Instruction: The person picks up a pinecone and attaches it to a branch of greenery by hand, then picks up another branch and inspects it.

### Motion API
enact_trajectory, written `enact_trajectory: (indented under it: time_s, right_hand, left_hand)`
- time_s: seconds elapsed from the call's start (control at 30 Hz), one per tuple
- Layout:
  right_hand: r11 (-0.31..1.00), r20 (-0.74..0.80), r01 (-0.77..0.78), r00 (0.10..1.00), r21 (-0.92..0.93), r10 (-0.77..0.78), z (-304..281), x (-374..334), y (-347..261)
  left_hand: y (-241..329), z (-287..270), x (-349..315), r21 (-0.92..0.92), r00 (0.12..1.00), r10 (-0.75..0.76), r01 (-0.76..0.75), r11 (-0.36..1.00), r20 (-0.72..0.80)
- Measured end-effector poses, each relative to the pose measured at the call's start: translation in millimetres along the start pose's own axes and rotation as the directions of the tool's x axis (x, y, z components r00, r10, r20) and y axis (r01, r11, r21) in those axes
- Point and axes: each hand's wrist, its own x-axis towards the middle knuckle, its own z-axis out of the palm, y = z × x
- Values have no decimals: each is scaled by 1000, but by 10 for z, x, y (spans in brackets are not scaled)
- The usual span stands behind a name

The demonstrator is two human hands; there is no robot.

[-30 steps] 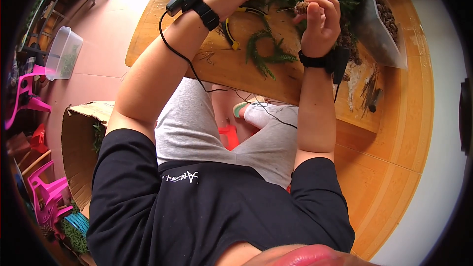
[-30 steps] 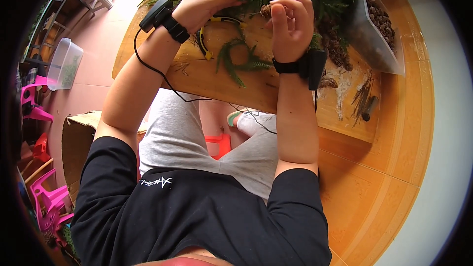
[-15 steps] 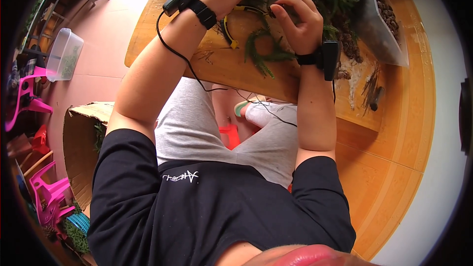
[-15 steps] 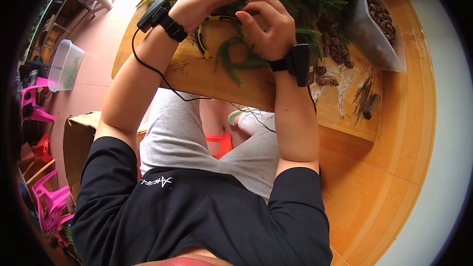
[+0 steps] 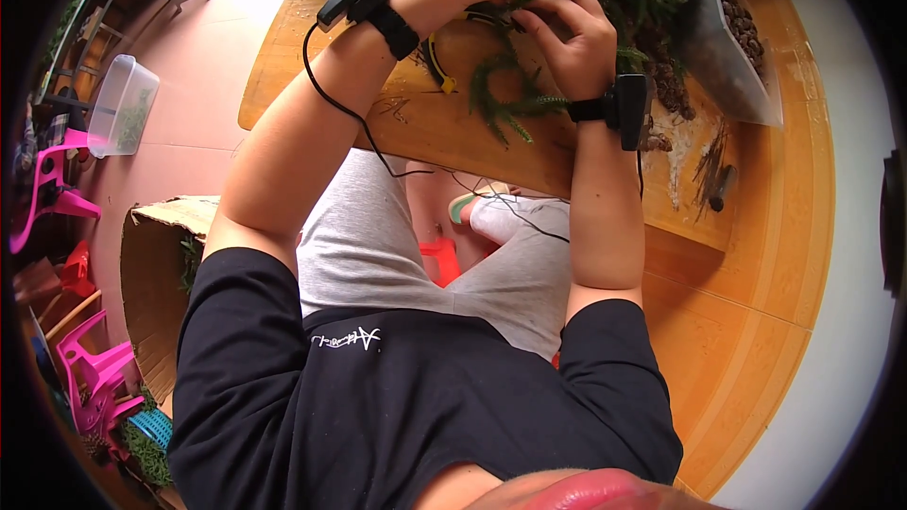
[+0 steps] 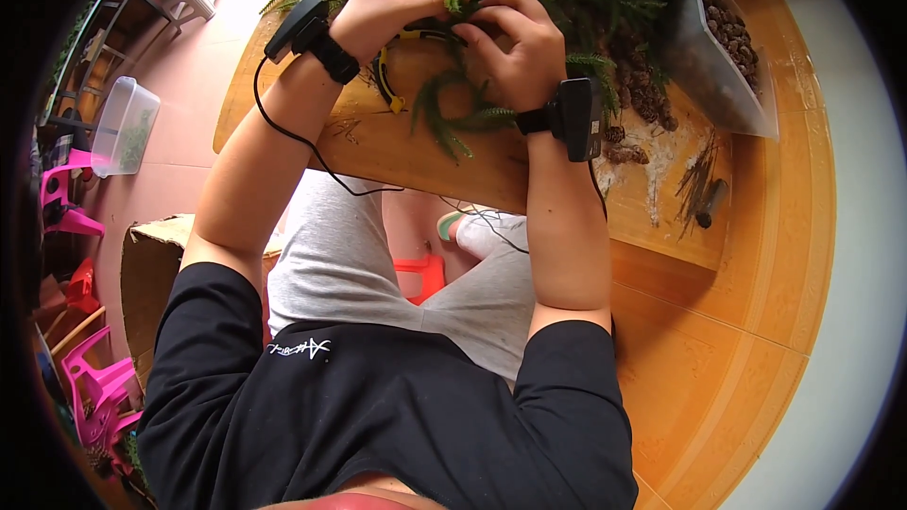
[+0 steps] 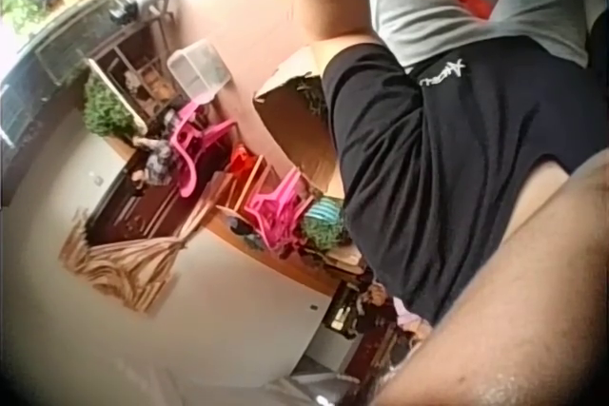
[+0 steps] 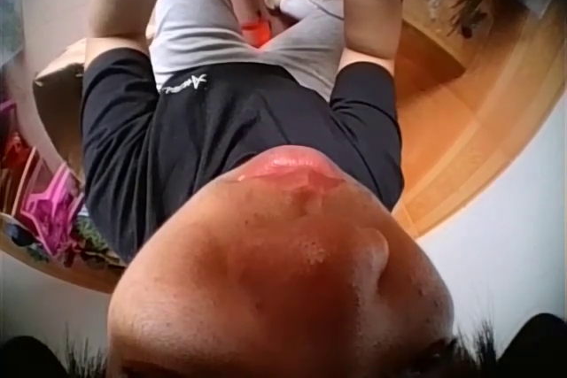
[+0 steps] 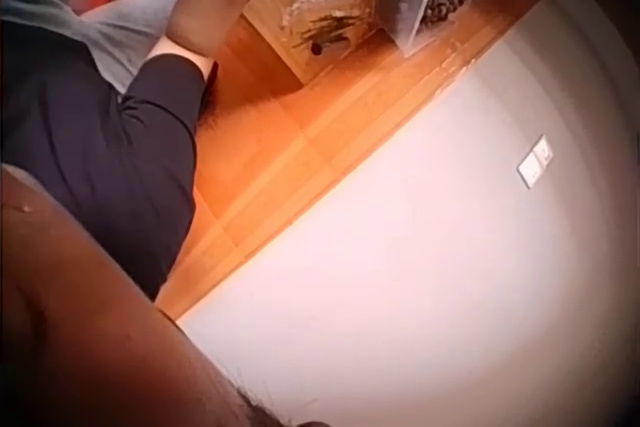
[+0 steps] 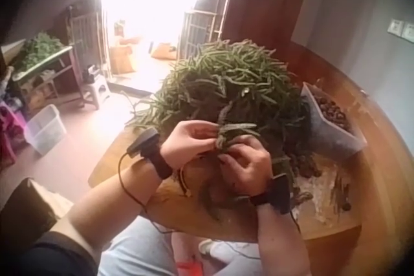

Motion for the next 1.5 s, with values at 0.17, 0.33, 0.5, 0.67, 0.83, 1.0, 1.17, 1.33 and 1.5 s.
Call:
enact_trajectory:
  time_s: [0.17, 0.33, 0.5, 0.67, 0.83, 1.0, 1.17, 1.33, 1.5]
  right_hand:
    - [978, -70, -106, 990, 179, 120, -5, -35, 10]
    - [898, -144, -92, 975, 430, 168, 14, -17, -15]
    - [930, -121, -73, 985, 361, 124, -3, -28, 8]
    - [998, 9, 59, 998, 22, -59, -39, 11, -59]
    - [998, -17, 8, 1000, 65, -7, 11, -23, -9]
    - [865, -106, -126, 974, 486, 201, 42, -46, -49]
    - [959, -118, 85, 991, 271, -54, -37, 2, -92]
    - [971, -100, 220, 973, 95, -210, -81, 25, -124]
    - [967, -101, 61, 994, 246, -37, -24, 2, -110]
  left_hand:
    - [26, 36, -2, -137, 1000, -27, 27, 990, 2]
    - [7, 14, 11, -252, 998, -51, 59, 966, 38]
    - [1, 23, 13, -326, 995, -65, 86, 942, 72]
    - [4, 28, 2, -205, 999, 29, -20, 979, 40]
    - [2, 35, -4, -71, 999, 43, -41, 997, 18]
    - [-1, 21, 17, -308, 998, 4, 16, 951, 64]
    - [94, 31, -5, -420, 999, -34, 48, 906, 41]
    - [163, 72, 5, -551, 999, 36, -25, 834, 9]
    - [-11, -37, 35, -503, 1000, 31, -28, 864, -2]
